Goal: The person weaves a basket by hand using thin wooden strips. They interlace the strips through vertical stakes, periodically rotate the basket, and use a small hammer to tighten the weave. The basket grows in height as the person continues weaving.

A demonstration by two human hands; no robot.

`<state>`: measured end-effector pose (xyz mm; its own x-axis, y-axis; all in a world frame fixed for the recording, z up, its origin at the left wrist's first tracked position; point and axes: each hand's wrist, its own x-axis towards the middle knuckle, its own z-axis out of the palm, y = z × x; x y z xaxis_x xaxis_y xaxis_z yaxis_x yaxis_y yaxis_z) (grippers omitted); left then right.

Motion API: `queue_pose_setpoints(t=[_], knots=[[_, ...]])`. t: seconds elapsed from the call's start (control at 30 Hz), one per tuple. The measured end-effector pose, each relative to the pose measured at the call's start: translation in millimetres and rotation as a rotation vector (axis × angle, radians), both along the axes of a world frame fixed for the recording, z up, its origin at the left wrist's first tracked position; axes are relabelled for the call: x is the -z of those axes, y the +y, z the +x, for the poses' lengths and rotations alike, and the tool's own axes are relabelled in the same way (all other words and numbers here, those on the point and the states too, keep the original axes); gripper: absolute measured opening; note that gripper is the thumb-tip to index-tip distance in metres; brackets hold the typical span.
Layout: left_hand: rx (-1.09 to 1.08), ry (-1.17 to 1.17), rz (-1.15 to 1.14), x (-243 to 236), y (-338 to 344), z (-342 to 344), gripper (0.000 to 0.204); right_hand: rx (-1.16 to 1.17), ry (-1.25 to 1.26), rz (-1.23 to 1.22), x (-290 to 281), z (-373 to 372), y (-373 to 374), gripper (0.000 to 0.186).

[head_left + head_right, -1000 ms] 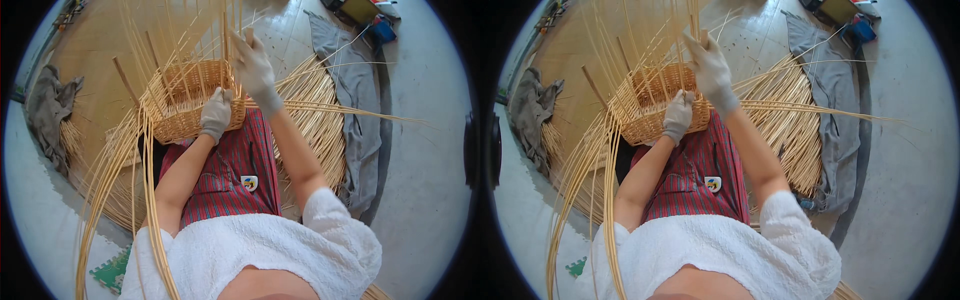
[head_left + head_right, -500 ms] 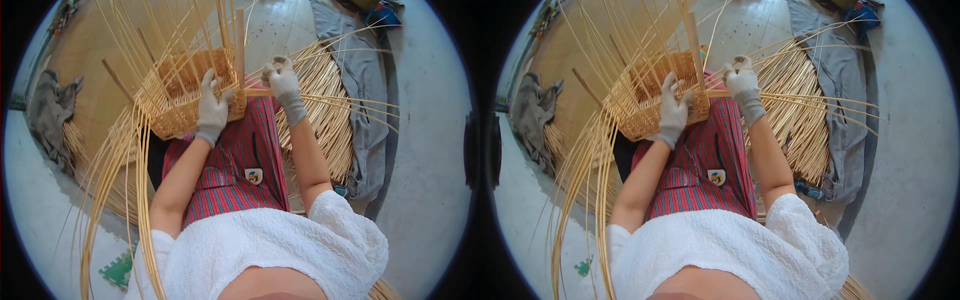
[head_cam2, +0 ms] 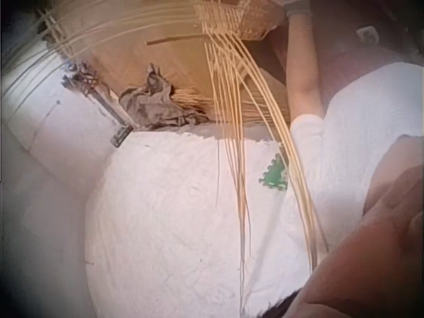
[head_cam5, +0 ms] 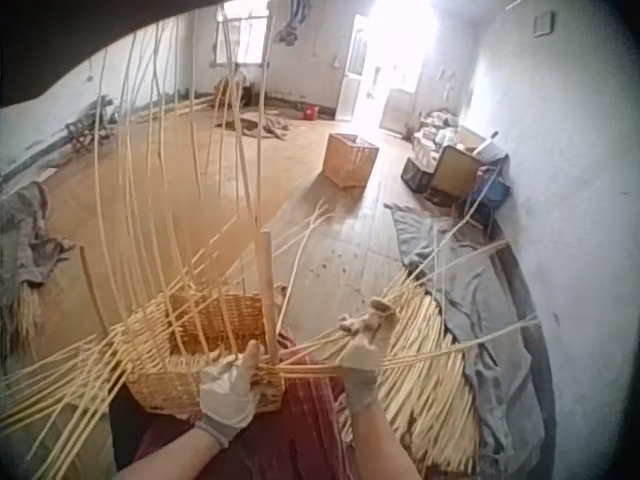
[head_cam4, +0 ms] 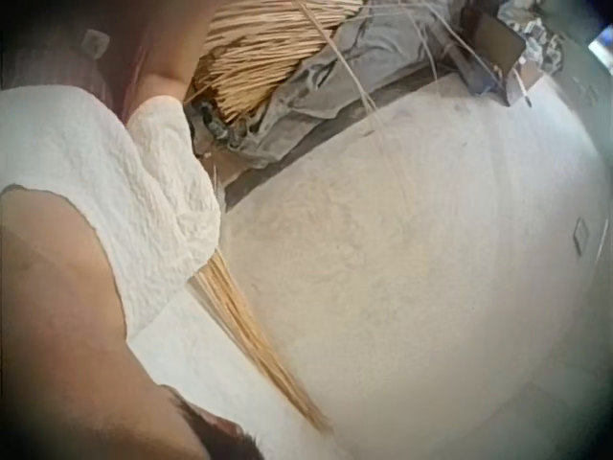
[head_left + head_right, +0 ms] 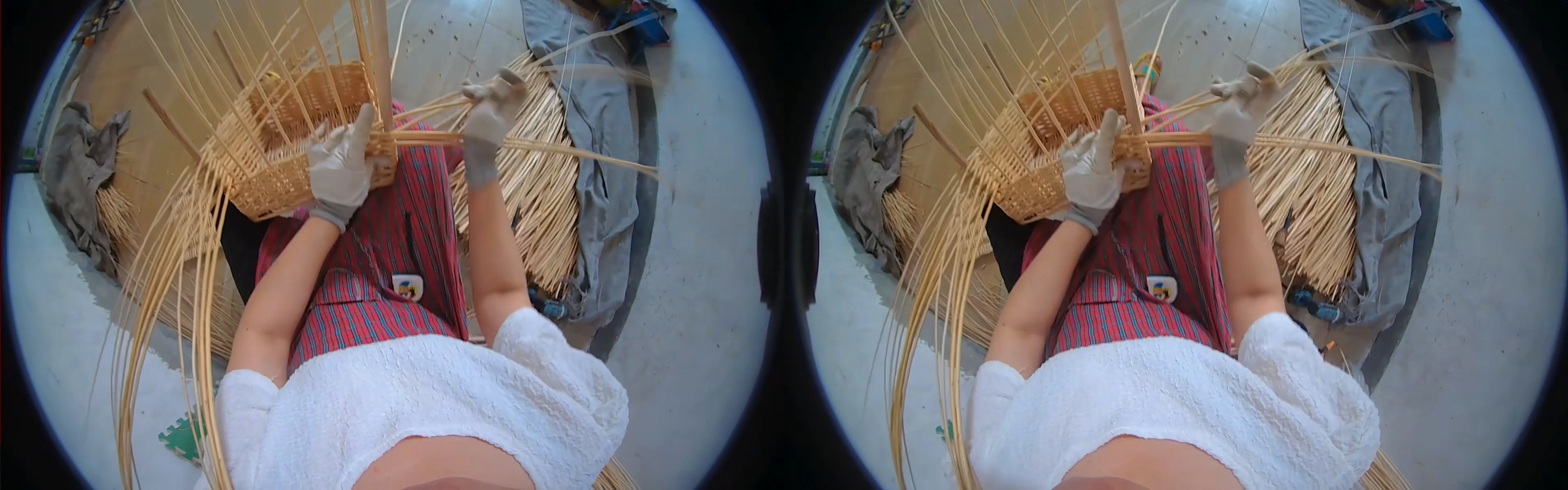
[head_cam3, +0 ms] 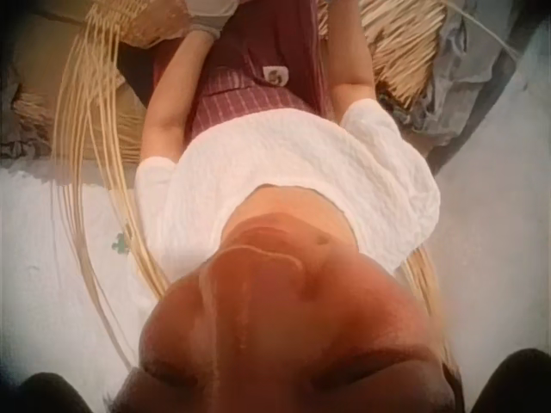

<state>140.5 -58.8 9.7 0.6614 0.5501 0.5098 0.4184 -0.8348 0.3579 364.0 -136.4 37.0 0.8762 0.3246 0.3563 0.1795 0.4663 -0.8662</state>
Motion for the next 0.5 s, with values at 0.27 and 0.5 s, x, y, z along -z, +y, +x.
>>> queue_pose_setpoints(t=[0.27,0.5], knots=[[0.023,0.084,0.162,-24.8,6.0,-1.4,0.087,-0.422,0.238,0.29,2.0,9.6,-14.3,0.041],[-0.015,0.183,0.056,-50.4,-13.9,3.9,0.056,-0.584,-0.643,-0.507,-57.6,-199.6,-15.1,0.041]])
